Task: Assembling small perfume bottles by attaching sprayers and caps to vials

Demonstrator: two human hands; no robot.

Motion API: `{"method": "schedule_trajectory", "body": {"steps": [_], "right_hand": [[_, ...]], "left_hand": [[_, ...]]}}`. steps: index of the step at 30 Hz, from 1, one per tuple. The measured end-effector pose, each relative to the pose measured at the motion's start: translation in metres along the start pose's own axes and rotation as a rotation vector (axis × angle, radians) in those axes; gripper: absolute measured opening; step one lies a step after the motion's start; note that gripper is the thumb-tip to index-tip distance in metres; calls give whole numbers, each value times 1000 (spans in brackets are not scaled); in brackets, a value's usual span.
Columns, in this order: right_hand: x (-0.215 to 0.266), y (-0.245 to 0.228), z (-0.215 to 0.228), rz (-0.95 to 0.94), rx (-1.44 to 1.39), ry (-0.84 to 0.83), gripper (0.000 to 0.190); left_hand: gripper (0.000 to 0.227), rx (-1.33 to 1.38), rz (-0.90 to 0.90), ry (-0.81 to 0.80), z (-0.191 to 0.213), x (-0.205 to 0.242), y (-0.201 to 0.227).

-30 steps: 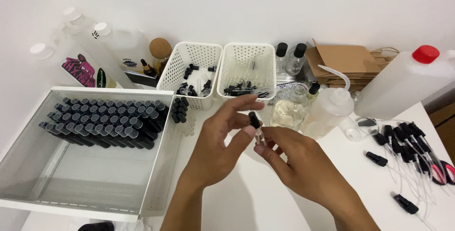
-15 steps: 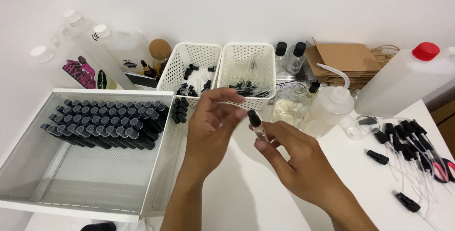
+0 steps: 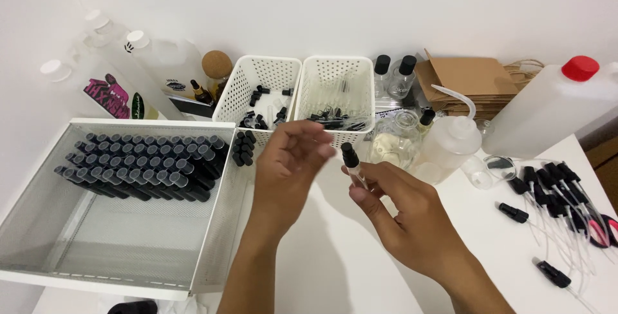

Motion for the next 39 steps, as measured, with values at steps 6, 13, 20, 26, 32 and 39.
{"method": "schedule_trajectory", "body": {"steps": [6,13,20,26,32,39], "right_hand": [[0,0,-2,-124,36,-32,25],[1,1,-1,-71,45,-59,25],[4,3,-17,-359,-260,-118,47],[4,15,-27,-486,-196,36,22],[6,12,-29,-315,-139,-8,19],[6,8,-26,-342,-425,-227,33]], "left_hand": [[25,-26,-154,-165,3,5,9],[11,-13,36,-125,-4,7,12],[21,-100,-36,-170,-4,5,15],[21,-56,-52,-120,-1,4,12],[26,19,-69,-138,-3,7,0],[33,212,-38,-238,2,8,2]]}}
Point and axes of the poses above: each hand's wrist, its own x-axis away from the middle knuckle, its own z-axis out of the back of the hand, y = z × x, the point moved 1 cm from there along -x, towards the middle knuckle, and after that the axes turned 13 degrees about -z, right-handed, at the moved point
